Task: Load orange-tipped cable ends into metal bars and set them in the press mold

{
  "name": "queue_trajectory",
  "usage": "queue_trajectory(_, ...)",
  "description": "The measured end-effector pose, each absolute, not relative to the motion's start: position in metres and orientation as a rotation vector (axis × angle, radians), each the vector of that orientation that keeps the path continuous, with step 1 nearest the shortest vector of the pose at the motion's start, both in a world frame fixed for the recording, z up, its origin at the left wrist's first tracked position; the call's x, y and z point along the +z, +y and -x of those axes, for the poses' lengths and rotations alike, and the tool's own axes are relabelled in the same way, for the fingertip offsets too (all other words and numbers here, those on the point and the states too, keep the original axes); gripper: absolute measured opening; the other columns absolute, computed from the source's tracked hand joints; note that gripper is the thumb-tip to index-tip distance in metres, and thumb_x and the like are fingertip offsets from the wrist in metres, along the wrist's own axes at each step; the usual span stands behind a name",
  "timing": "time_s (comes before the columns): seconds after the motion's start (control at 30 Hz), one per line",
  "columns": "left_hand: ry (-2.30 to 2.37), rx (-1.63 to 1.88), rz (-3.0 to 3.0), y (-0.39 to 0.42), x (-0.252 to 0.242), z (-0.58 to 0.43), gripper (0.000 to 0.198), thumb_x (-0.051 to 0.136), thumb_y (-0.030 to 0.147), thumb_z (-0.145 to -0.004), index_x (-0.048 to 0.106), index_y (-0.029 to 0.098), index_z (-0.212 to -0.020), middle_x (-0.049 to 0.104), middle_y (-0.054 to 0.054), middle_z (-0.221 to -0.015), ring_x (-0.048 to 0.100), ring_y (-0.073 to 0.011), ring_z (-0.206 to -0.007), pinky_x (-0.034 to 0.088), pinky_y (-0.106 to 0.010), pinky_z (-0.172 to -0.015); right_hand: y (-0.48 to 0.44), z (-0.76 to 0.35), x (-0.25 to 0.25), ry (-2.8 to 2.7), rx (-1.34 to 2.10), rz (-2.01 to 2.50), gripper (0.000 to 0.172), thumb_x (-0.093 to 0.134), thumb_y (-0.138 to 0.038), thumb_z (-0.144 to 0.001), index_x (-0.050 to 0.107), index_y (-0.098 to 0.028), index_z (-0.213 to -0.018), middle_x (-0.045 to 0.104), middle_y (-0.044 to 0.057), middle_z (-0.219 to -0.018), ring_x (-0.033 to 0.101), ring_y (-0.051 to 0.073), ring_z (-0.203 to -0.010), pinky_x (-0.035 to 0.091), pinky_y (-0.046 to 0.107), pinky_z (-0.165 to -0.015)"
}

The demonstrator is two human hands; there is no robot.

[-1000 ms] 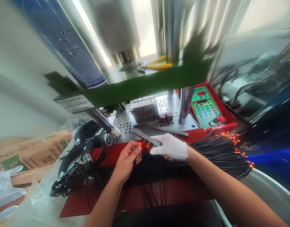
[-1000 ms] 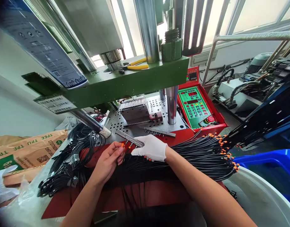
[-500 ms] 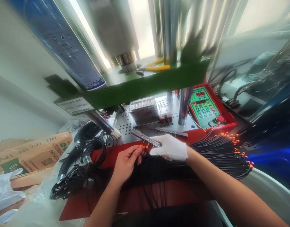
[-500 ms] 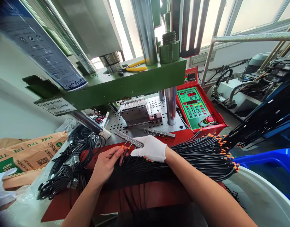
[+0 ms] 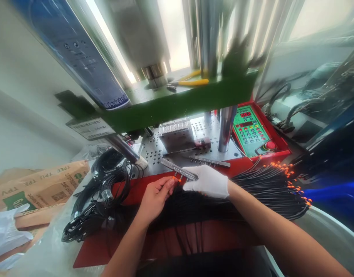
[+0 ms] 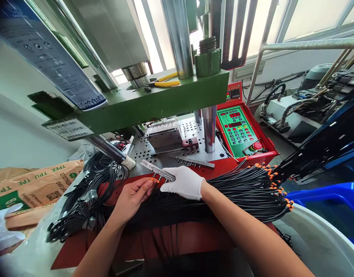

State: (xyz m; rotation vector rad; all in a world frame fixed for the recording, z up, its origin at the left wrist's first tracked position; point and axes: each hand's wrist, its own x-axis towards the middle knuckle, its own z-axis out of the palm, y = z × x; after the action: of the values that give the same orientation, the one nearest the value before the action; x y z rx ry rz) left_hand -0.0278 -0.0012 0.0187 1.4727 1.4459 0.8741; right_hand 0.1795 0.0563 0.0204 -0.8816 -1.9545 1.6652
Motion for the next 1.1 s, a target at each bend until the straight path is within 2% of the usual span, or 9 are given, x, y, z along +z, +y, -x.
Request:
queue_trajectory(0.1,1.525,0.816,-1.509,0.002,0.021,0.023,0.033,0.048,0.041,-0.089,0.053,0.016,-0.068,0.041,0.003,-0.059,0.033,-0.0094,-0.053,0.025,-0.022,-0.05,0.054,-0.177,0.022,-1.948,1.561,0.881,0.034,0.06,-0.024,-0.076,0.063,-0.019,-0.11,0.057,-0.004,-0.076,0.05,0.01,-0.069,0.041,0.019,-0.063)
queue_trajectory(0.27,1.719,0.804,-1.582,0.008,0.021,0.01,0.038,0.049,0.042,-0.087,0.047,0.017,-0.058,0.04,0.004,-0.052,0.035,-0.0093,-0.049,0.027,-0.022,-0.049,0.057,-0.176,0.017,-1.976,1.525,0.906,0.035,0.058,-0.022,-0.076,0.063,-0.018,-0.111,0.06,-0.003,-0.079,0.052,0.012,-0.071,0.042,0.02,-0.067)
queue_trajectory(0.4,1.604,0.798,-1.433,0.018,0.016,0.017,0.042,0.048,0.051,-0.085,0.052,0.017,-0.063,0.047,0.003,-0.051,0.043,-0.0095,-0.043,0.032,-0.021,-0.044,0.063,-0.182,0.016,-2.023,1.651,0.99,0.039,0.06,-0.031,-0.079,0.061,-0.023,-0.117,0.054,-0.005,-0.066,0.045,0.007,-0.05,0.039,0.017,-0.047)
queue_trajectory(0.5,1.515,0.974,-1.244,0.028,0.016,0.029,0.04,0.048,0.056,-0.084,0.058,0.017,-0.084,0.054,0.002,-0.058,0.045,-0.0091,-0.042,0.032,-0.019,-0.039,0.065,-0.181,0.025,-2.09,1.757,1.043,0.046,0.063,-0.04,-0.078,0.059,-0.027,-0.121,0.047,-0.005,-0.058,0.042,0.007,-0.043,0.036,0.016,-0.037)
queue_trajectory(0.57,1.449,1.083,-1.196,0.034,0.017,0.035,0.039,0.051,0.055,-0.083,0.059,0.017,-0.089,0.053,0.003,-0.056,0.041,-0.0074,-0.039,0.027,-0.017,-0.037,0.066,-0.178,0.034,-2.157,1.78,1.043,0.049,0.065,-0.043,-0.076,0.058,-0.028,-0.122,0.047,-0.005,-0.058,0.044,0.008,-0.044,0.038,0.017,-0.037)
queue_trajectory(0.63,1.393,1.146,-1.207,0.038,0.018,0.04,0.034,0.055,0.05,-0.082,0.059,0.016,-0.082,0.049,0.004,-0.049,0.037,-0.006,-0.037,0.025,-0.016,-0.036,0.068,-0.176,0.043,-2.215,1.79,1.01,0.049,0.066,-0.046,-0.076,0.059,-0.028,-0.12,0.05,-0.004,-0.062,0.048,0.008,-0.048,0.042,0.017,-0.04)
queue_trajectory(0.77,1.385,1.276,-1.105,0.045,0.017,0.053,0.032,0.057,0.046,-0.082,0.058,0.015,-0.075,0.048,0.004,-0.046,0.033,-0.0044,-0.034,0.023,-0.016,-0.035,0.079,-0.184,0.055,-2.22,1.768,1.023,0.047,0.05,-0.055,-0.085,0.06,-0.018,-0.111,0.06,0.001,-0.073,0.056,0.01,-0.057,0.048,0.02,-0.048)
queue_trajectory(0.9,1.396,1.35,-1.018,0.061,0.015,0.07,0.032,0.054,0.045,-0.082,0.054,0.015,-0.071,0.045,0.004,-0.047,0.032,-0.0048,-0.033,0.022,-0.017,-0.032,0.099,-0.196,0.051,-2.074,1.705,1.211,0.045,0.043,-0.055,-0.089,0.058,-0.013,-0.079,0.055,0.0,-0.058,0.044,0.006,-0.038,0.036,0.018,-0.037)
queue_trajectory(1.1,1.471,1.373,-1.087,0.13,0.017,0.091,0.033,0.048,0.039,-0.088,0.05,0.015,-0.065,0.045,0.003,-0.048,0.033,-0.0056,-0.033,0.024,-0.019,-0.032,0.158,-0.168,0.043,-1.479,1.463,1.309,0.032,0.05,-0.044,-0.088,0.056,-0.013,-0.092,0.043,-0.006,-0.054,0.029,0.004,-0.036,0.021,0.017,-0.033)
